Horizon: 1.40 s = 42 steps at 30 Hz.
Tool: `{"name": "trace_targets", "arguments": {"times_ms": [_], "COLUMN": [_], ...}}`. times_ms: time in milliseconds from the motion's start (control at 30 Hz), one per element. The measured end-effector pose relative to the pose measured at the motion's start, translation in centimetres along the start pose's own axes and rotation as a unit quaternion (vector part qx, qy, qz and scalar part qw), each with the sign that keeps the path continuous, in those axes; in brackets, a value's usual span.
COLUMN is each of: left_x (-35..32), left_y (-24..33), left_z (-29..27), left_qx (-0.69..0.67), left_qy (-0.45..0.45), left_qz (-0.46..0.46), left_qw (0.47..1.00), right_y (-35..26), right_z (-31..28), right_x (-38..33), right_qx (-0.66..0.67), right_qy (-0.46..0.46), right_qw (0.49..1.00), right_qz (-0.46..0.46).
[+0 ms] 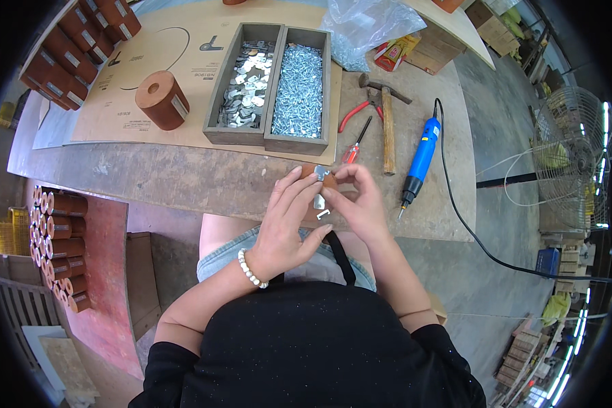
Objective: Attaching metal brackets to small wooden cylinders using an electric screwdriver and hammer.
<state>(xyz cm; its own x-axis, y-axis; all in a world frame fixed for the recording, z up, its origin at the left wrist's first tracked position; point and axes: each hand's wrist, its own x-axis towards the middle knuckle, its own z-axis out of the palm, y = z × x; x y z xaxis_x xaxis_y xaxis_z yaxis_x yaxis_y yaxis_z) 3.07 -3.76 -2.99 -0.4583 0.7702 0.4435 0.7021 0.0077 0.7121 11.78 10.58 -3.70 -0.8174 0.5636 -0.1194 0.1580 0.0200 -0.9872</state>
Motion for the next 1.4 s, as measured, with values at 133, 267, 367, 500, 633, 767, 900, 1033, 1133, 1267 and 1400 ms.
{"name": "trace_targets", "arguments": {"times_ms": [133,267,367,500,633,767,900,1033,1133,1267,1400], "left_x": [0.2,0.7,1.5,2.4,2.3,1.8,1.6,1.9,1.6,0.9,0.1], "left_y": [-0.2,-0.4,-0.5,-0.7,-0.8,-2.1,-3.1,-3.4,-3.5,-2.5,-2.0], "left_z": [0.3,0.3,0.1,-0.4,0.4,1.0,0.8,0.8,1.5,2.4,3.4], "left_qx": [-0.009,0.006,0.01,-0.095,-0.156,-0.189,-0.186,-0.226,-0.275,-0.225,-0.124], "left_qy": [0.016,0.046,0.036,-0.015,0.001,0.034,0.038,0.021,0.049,0.136,0.261], "left_qz": [0.002,-0.029,-0.081,-0.159,-0.157,-0.161,-0.162,-0.162,-0.179,-0.157,-0.144], "left_qw": [1.0,0.999,0.996,0.983,0.975,0.968,0.968,0.96,0.943,0.952,0.946], "right_y": [0.3,0.2,0.8,0.7,3.7,4.0,2.8,-2.2,-8.0,-8.4,-8.3], "right_z": [1.1,0.8,-2.2,-8.4,-10.9,-12.3,-13.6,-13.5,-12.0,-11.5,-8.8], "right_x": [1.6,1.8,3.2,7.3,12.1,13.9,11.3,5.9,0.3,-8.6,-12.4], "right_qx": [-0.088,-0.043,-0.03,-0.33,-0.503,-0.401,-0.328,-0.17,-0.069,-0.253,-0.457], "right_qy": [0.028,0.066,0.122,0.233,0.232,0.17,0.168,0.208,0.169,0.108,-0.002], "right_qw": [0.993,0.993,0.986,0.908,0.832,0.888,0.923,0.963,0.983,0.96,0.865], "right_qz": [-0.071,-0.084,-0.106,-0.112,0.032,0.146,0.109,-0.013,-0.018,-0.056,-0.207]}}
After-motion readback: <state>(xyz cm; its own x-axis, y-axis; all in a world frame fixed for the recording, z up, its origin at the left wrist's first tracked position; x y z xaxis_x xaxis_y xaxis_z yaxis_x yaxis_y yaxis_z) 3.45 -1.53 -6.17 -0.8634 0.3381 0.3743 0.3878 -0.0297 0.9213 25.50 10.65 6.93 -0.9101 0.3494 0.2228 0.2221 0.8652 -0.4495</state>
